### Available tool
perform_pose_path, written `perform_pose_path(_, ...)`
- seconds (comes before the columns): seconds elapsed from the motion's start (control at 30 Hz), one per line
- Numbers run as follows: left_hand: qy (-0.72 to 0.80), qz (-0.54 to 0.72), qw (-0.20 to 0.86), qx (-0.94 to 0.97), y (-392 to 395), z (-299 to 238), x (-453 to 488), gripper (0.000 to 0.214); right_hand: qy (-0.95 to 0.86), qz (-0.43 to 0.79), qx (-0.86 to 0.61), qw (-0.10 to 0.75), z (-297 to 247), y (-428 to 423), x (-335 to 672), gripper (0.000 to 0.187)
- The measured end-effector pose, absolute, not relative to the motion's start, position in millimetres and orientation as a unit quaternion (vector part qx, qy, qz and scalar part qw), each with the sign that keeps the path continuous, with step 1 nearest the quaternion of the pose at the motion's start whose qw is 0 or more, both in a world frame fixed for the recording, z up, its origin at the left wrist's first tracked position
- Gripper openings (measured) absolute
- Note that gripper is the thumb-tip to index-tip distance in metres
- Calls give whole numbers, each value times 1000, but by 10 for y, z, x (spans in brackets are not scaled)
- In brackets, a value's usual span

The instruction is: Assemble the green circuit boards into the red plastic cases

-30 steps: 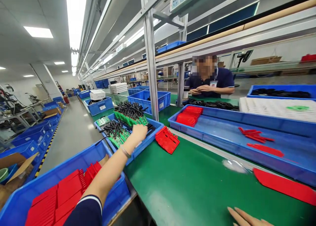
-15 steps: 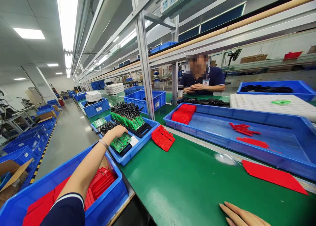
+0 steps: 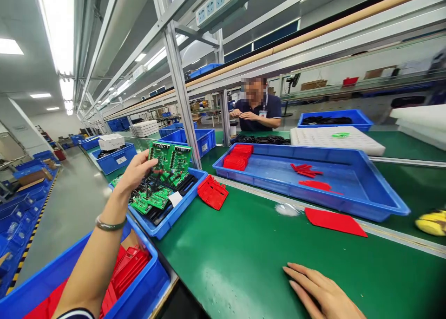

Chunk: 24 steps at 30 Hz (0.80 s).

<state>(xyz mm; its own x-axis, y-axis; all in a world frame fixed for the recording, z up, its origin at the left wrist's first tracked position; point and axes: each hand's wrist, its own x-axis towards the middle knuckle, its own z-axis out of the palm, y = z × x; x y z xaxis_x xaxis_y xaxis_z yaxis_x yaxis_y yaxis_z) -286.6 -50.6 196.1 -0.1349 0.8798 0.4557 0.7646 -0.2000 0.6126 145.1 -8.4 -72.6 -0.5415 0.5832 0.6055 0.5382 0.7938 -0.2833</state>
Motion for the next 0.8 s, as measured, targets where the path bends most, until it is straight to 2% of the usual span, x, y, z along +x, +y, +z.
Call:
perform_pose_path(0.07, 580, 501, 263, 586, -383, 1759, -2405, 28, -845, 153, -368, 356, -603, -131, 1441, 34)
perform_pose_path(0.2, 504, 457, 575, 454, -61, 1009, -1444, 27, -675, 435, -413, 430, -401, -118, 1457, 48)
perform_pose_path(0.27, 470, 408, 670, 403, 68, 593, -1024, 27, -586, 499, -405, 494, -344, -63, 1495, 52)
perform_pose_path(0.33, 453, 369, 712, 389, 157, 249, -683, 28, -553, 486, -413, 536, -329, 3, 1555, 52)
perform_pose_path(0.4, 444, 349, 735, 375, 204, 14, -434, 29, -574, 418, -444, 547, -349, 60, 1630, 47)
perform_pose_path(0.5, 434, 349, 748, 360, 201, -155, -225, 31, -611, 322, -491, 531, -394, 106, 1740, 38)
perform_pose_path(0.67, 400, 385, 719, 419, 70, -240, -153, 42, -653, 245, -510, 503, -407, 99, 1820, 24)
perform_pose_path(0.8, 415, 407, 673, 457, -6, -300, -169, 45, -738, 79, -497, 450, -429, 74, 1815, 25)
